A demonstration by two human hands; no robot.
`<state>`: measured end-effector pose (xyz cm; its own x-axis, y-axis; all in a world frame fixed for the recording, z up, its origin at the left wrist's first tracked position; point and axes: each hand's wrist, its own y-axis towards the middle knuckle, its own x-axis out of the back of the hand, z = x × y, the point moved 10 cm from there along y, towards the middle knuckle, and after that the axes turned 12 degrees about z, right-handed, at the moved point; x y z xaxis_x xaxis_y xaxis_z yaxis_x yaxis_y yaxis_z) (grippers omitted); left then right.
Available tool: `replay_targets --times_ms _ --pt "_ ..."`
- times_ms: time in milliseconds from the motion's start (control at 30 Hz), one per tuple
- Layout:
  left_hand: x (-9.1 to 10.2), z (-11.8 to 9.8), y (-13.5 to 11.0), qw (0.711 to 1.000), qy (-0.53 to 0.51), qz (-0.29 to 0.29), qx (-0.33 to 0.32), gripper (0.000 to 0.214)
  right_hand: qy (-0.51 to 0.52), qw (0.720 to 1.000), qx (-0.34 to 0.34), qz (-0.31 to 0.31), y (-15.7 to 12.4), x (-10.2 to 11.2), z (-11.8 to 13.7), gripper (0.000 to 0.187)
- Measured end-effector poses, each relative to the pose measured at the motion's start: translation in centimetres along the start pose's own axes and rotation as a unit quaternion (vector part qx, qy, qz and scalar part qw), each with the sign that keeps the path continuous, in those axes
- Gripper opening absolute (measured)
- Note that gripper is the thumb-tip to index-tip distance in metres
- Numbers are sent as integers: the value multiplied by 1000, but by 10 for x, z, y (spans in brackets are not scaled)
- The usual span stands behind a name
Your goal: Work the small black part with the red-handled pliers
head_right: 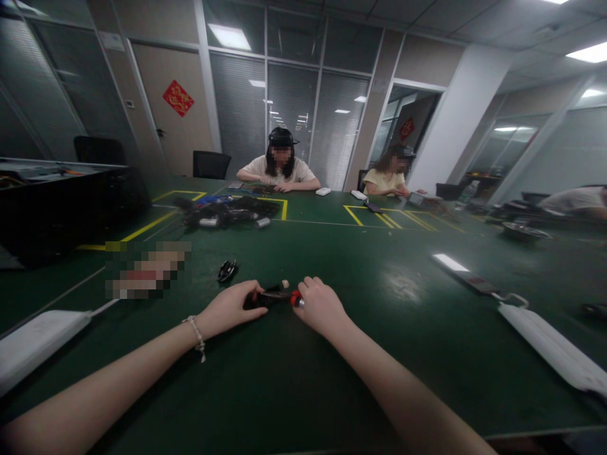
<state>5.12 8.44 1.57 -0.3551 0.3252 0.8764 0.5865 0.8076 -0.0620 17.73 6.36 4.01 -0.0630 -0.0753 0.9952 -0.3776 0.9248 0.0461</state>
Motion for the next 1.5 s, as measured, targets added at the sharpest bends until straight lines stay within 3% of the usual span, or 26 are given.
replay_targets --times_ms 1500 --pt "0 -1 0 1000 0 -6 -4 29 0 1000 -1 15 -1 0 -1 20"
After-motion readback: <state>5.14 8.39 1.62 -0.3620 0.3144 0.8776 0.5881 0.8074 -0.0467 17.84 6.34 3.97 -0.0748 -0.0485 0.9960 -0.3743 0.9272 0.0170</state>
